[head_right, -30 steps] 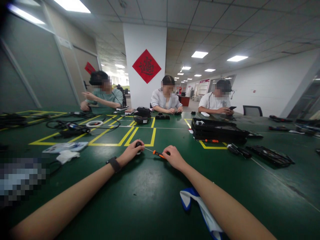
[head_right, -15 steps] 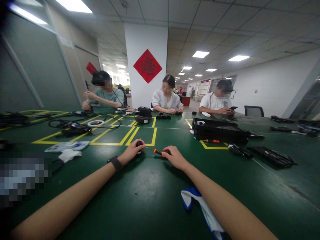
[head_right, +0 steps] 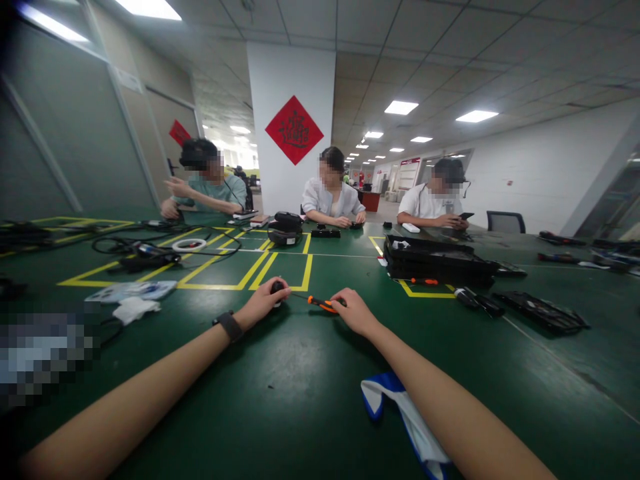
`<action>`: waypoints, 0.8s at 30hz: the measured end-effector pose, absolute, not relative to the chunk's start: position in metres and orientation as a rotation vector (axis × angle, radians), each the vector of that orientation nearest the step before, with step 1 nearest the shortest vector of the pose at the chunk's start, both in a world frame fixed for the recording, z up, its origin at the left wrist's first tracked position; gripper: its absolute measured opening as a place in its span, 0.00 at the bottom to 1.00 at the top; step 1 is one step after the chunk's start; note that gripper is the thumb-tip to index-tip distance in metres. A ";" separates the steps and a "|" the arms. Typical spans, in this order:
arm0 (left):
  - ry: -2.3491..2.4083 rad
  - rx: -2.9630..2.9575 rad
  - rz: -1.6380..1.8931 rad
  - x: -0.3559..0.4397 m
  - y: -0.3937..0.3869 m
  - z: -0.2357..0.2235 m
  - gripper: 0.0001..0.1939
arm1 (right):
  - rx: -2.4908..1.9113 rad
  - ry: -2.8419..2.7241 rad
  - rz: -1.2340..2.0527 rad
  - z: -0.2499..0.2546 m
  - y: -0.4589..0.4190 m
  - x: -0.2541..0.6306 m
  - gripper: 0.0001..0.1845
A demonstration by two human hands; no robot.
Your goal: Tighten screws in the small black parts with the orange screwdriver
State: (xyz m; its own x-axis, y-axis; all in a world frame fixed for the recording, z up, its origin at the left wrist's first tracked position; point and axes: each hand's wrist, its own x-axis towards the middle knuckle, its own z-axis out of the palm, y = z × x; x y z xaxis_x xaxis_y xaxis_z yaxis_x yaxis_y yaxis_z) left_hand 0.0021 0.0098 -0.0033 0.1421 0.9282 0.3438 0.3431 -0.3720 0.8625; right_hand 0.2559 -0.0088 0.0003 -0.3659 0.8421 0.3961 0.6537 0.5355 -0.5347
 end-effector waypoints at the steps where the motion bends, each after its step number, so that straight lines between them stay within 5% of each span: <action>1: 1.221 1.805 1.221 0.002 0.010 -0.003 0.14 | -1.215 -2.140 0.378 0.000 -0.008 0.257 0.12; 14: 1.213 1.817 1.216 0.001 0.007 -0.001 0.15 | -1.158 -2.066 0.542 -0.004 -0.010 0.255 0.16; 24: 1.175 1.847 1.198 0.000 0.006 -0.003 0.15 | -1.120 -2.194 0.265 -0.003 -0.017 0.245 0.13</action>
